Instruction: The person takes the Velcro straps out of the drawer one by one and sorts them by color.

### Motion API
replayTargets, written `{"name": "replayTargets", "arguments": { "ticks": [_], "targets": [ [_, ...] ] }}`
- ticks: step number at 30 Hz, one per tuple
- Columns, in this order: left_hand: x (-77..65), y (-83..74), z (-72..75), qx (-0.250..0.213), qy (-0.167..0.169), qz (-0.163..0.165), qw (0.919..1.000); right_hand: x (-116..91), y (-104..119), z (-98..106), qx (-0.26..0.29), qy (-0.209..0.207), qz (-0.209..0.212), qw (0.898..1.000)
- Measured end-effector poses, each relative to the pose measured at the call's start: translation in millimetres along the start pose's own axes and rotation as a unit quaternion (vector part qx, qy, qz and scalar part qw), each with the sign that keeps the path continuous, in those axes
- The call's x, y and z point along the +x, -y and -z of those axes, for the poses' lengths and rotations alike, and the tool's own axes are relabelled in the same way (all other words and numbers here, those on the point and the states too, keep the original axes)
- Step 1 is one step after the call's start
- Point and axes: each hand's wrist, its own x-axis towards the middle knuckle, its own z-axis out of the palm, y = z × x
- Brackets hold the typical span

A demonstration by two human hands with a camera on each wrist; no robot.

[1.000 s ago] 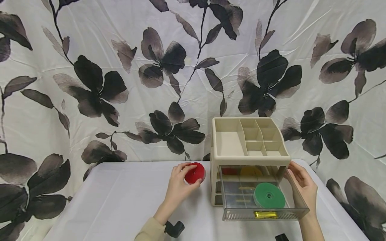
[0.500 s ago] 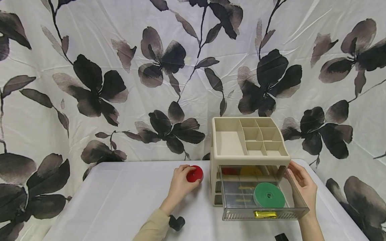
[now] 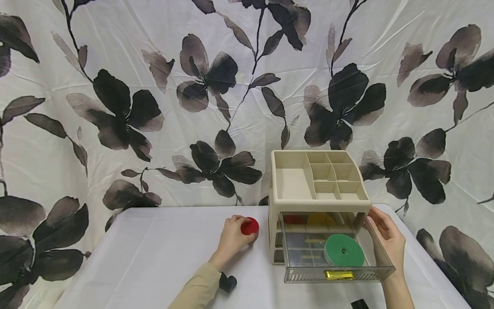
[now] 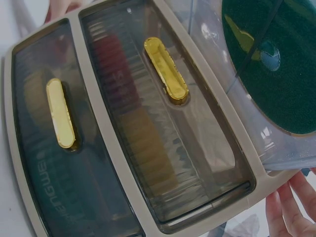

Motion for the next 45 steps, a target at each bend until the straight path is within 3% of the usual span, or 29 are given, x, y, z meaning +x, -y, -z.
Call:
{"name": "replayTargets", "arguments": {
  "ticks": [20,31,38,45],
  "targets": [
    [-0.7,7.1,-6.8,0.025,0.024,0.007,0.9994,0.9,-1.7,0.0,0.012,-0.006,-0.009,1.000],
    [-1.5,12.6,-4.2,0.024,0.042,-0.034,0.9983,0.9,-0.2,-0.3,0.012,-0.004,-0.010,1.000],
    [-5.7,14.9,0.9,0.005,0.065,-0.037,0.9972,0.4,0.0,-0.4,0.011,-0.004,-0.007,1.000],
    [-13.8,12.7,6.8,0.006,0.056,-0.050,0.9971,0.2,0.2,-0.5,0.016,-0.002,-0.003,1.000]
  ]
}}
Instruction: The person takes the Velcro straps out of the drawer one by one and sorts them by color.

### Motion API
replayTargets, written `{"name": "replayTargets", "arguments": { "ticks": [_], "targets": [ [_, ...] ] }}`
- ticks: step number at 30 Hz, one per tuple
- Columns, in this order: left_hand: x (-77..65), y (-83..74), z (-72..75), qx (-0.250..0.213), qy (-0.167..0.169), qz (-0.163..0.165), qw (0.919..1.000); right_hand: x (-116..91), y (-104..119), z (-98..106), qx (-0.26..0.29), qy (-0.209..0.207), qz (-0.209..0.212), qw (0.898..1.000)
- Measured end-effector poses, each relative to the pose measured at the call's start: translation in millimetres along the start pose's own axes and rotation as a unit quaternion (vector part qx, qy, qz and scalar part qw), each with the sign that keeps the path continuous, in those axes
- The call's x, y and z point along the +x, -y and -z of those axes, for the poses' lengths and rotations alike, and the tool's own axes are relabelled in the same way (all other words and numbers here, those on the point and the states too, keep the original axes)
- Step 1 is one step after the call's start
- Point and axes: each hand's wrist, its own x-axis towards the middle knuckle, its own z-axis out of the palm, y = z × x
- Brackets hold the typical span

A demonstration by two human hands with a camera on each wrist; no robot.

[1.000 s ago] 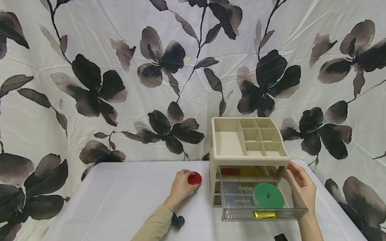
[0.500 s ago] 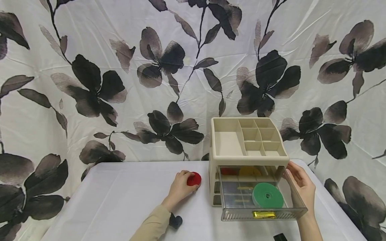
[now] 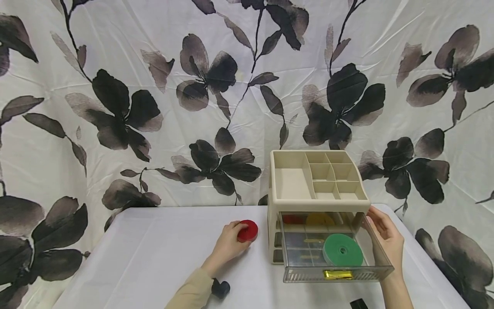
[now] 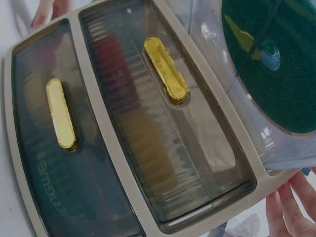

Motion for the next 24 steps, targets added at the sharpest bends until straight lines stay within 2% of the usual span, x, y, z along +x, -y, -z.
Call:
{"name": "replayTargets", "arguments": {
  "ticks": [7,16,24],
  "targets": [
    [-8.4,-6.4,7.3,-0.010,-0.001,0.005,0.9999,0.2,-0.6,-0.2,0.006,0.003,0.001,1.000],
    [-18.3,-20.2,25.5,-0.036,0.012,0.011,0.9992,0.1,-0.4,-0.6,0.010,0.000,-0.002,1.000],
    [-26.7,-44.2,45.7,-0.036,-0.011,-0.029,0.9988,1.0,-1.9,-0.1,0.015,-0.002,-0.010,1.000]
  ]
}}
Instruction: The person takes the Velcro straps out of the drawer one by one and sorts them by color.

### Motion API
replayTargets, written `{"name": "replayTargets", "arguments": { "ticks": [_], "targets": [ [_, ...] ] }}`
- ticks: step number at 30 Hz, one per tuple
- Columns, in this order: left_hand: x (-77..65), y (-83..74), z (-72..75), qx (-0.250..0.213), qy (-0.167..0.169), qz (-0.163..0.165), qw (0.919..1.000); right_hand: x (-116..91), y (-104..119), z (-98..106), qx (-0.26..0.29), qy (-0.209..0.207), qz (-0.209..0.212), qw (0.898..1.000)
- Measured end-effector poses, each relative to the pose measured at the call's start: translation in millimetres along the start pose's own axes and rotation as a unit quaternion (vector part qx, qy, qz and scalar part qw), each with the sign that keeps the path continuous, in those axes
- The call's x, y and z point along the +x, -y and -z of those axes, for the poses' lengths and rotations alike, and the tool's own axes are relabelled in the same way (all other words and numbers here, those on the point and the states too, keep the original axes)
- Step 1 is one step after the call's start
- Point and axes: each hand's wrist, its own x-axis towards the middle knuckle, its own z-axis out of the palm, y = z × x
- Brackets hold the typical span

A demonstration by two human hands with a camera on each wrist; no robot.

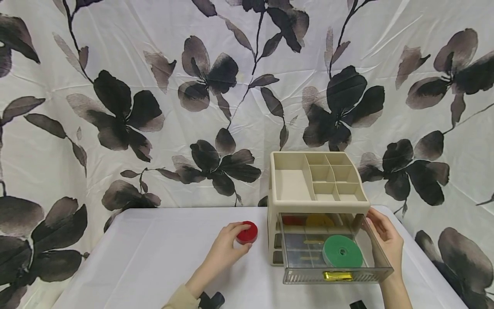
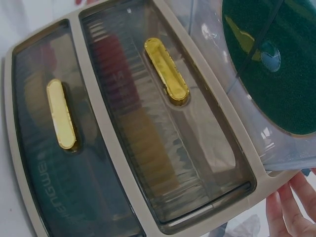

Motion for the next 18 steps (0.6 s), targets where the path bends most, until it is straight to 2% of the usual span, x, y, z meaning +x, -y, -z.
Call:
{"name": "replayTargets", "arguments": {
  "ticks": [6,12,18],
  "targets": [
    [-4.5,-22.7,15.1,0.003,-0.022,-0.040,0.9990,0.5,-0.7,-1.3,0.007,-0.002,0.000,1.000],
    [-8.0,-45.8,29.2,0.011,-0.043,-0.058,0.9973,0.5,-0.9,-3.7,-0.004,-0.004,0.003,1.000],
    [-9.6,-66.7,43.5,-0.001,-0.056,-0.086,0.9948,0.2,-1.0,-5.6,-0.020,-0.005,0.008,1.000]
  ]
}}
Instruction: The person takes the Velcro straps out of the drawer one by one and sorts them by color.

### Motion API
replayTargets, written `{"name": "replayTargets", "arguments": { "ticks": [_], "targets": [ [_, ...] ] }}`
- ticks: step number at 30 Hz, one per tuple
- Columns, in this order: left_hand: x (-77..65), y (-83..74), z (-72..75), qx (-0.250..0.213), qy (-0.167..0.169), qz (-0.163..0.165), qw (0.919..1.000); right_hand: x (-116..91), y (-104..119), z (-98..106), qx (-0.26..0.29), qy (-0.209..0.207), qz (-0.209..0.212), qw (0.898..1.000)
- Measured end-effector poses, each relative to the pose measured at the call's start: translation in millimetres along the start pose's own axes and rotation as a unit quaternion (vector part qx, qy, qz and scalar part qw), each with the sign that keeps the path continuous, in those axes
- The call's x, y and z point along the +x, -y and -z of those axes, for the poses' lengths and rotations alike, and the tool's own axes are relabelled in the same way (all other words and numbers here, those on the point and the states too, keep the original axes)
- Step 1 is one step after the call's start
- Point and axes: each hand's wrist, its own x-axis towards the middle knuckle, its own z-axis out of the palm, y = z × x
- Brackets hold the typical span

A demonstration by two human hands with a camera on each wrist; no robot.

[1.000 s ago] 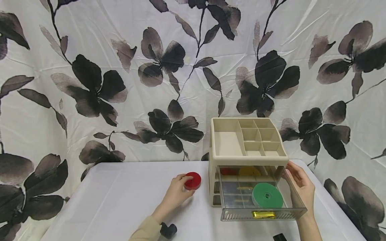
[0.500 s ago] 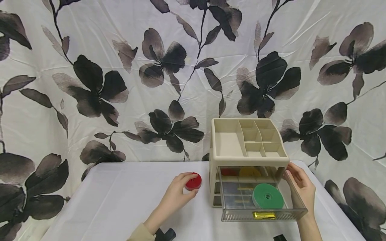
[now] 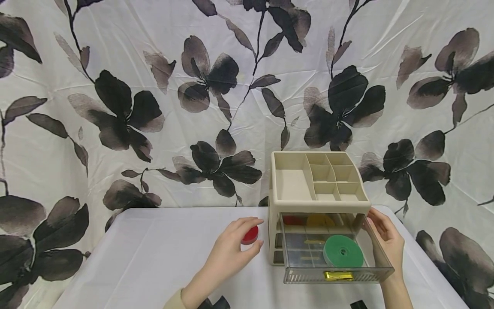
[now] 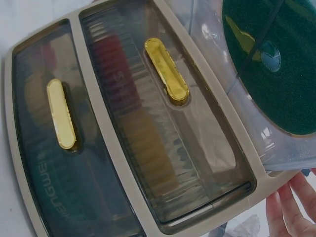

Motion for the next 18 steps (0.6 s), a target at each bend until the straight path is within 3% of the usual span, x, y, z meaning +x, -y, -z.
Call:
{"name": "replayTargets", "arguments": {
  "ticks": [9,18],
  "targets": [
    [8.0,-27.8,14.8,0.015,-0.006,-0.066,0.9977,-0.8,0.9,0.1,-0.003,0.001,0.001,1.000],
    [27.5,-52.9,24.5,0.017,0.020,-0.117,0.9928,-0.6,1.6,-0.5,0.006,-0.003,-0.004,1.000]
  ]
}}
